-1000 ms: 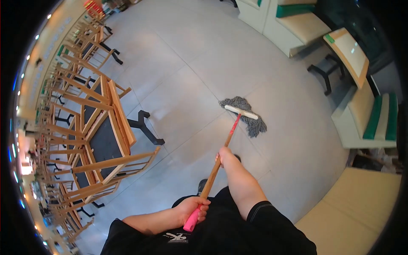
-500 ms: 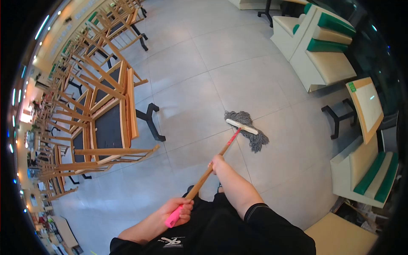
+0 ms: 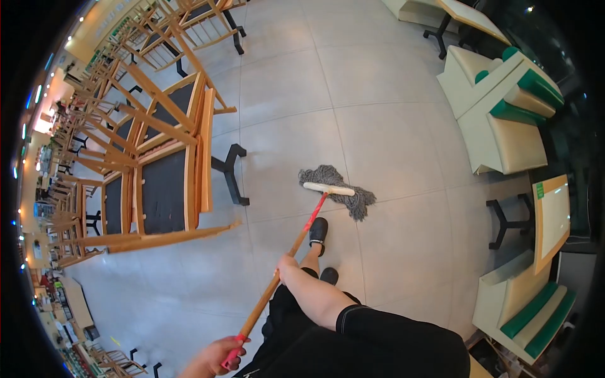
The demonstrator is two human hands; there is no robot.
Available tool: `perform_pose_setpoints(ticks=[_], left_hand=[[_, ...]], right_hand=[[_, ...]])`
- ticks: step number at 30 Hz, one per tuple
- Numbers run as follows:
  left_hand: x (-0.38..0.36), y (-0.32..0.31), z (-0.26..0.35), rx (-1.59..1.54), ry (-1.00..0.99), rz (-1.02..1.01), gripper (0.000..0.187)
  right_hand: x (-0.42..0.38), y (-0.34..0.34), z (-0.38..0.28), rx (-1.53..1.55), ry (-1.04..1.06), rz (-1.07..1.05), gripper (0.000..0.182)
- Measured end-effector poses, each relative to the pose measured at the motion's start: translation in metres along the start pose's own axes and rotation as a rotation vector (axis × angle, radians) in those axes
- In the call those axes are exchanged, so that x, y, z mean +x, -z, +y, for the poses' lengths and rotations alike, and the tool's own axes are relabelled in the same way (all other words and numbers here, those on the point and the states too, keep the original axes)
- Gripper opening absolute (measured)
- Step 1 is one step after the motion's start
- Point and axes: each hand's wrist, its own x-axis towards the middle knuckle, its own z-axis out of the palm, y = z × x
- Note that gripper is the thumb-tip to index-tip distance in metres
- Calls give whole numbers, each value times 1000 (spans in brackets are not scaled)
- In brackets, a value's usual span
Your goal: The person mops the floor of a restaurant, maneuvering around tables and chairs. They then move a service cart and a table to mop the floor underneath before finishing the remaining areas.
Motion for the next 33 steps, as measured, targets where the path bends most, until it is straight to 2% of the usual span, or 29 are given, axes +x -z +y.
perform_pose_setpoints(ticks=[2, 4, 7, 9, 13, 16, 18, 23, 25, 26, 28, 29, 32, 33], left_hand=[[9, -6, 12, 229, -49, 18, 29], [24, -7, 29, 331, -45, 73, 28], [-1, -47, 89, 306, 3, 69, 26], [1, -62, 127, 243, 12, -7, 24], [19, -83, 181, 314, 11, -99, 24], [46, -104, 200, 458, -26, -103, 25], [60, -125, 213, 763, -69, -76, 27], [61, -175, 254, 672, -47, -77, 28], [75, -185, 263, 602, 9, -229, 27], [77, -197, 269, 592, -7, -232, 27], [74, -228, 275, 610, -90, -119, 26], [75, -248, 281, 607, -62, -79, 25], [75, -321, 303, 511, -74, -65, 22], [84, -344, 308, 425, -95, -79, 13]], right_hand=[[12, -2, -3, -2, -33, 35, 40], [18, -13, -19, -37, -58, 71, 42], [15, -31, -66, -37, -97, 82, 42], [25, -41, -100, 7, -84, 71, 42], [30, -50, -172, 20, -59, 84, 42], [22, -39, -225, 20, -69, 98, 42], [15, -34, -256, 29, -68, 114, 42], [25, -29, -314, 39, 37, 46, 42], [28, -25, -338, 54, 31, 44, 43], [28, -21, -352, 68, 11, 52, 44], [33, -13, -377, 96, 5, 41, 44], [40, -6, -388, 143, -13, 33, 43], [55, 24, -444, 196, 9, -93, 41], [52, 30, -471, 224, 23, -82, 41]])
